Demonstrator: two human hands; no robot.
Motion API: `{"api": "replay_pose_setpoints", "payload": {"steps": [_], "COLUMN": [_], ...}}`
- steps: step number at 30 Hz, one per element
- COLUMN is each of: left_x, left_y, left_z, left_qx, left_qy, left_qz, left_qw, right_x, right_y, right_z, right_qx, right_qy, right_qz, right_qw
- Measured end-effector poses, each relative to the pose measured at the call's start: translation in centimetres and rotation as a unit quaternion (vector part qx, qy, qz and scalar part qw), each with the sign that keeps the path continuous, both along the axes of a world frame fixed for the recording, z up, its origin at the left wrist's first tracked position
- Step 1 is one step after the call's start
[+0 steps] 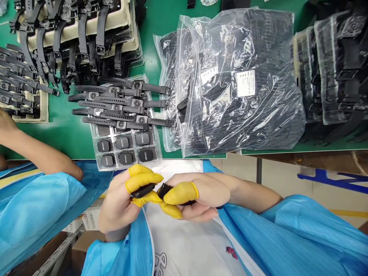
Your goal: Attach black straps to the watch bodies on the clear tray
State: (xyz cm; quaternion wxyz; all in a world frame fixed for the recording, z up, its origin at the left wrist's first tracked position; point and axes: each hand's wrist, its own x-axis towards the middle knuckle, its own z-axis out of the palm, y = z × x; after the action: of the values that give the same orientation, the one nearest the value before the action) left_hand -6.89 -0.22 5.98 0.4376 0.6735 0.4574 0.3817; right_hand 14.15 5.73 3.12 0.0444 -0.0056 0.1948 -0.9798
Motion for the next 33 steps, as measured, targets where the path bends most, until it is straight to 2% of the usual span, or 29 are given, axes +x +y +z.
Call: {"api": "replay_pose_setpoints", "payload": {"steps": [6,10,13,20,26,33], "left_x": [0.5,0.5,0.1,-0.6,-0.6,-0.4], "left_y": [-0.2,-0.4,-0.5,-0.2,-0.3,0.2], "left_z": [-0.1,-0.4,-0.5,-0.5,-0.5,0.1], "left_qx": [0.003,0.003,0.000,0.003,0.006,0.017], "left_qy": [-0.003,0.007,0.001,0.004,0.001,0.008], "left_qz": [-0.001,0.009,-0.004,-0.052,-0.048,-0.068], "left_qw": [1.000,1.000,1.000,0.999,0.999,0.997], "right_x": [0.8,1.1,1.1,0.9,0.6,0.5], "right_y": [0.6,0.9,1.1,1.2,1.3,1.4], "right_z": [1.0,1.7,2.1,1.4,0.8,1.0], "right_qx": [0.114,0.264,0.301,0.283,0.162,0.101], "right_qy": [-0.060,-0.085,-0.092,-0.045,-0.044,-0.038], "right_qz": [0.021,-0.026,-0.021,-0.023,0.069,0.081], "right_qw": [0.992,0.960,0.949,0.958,0.983,0.991]}}
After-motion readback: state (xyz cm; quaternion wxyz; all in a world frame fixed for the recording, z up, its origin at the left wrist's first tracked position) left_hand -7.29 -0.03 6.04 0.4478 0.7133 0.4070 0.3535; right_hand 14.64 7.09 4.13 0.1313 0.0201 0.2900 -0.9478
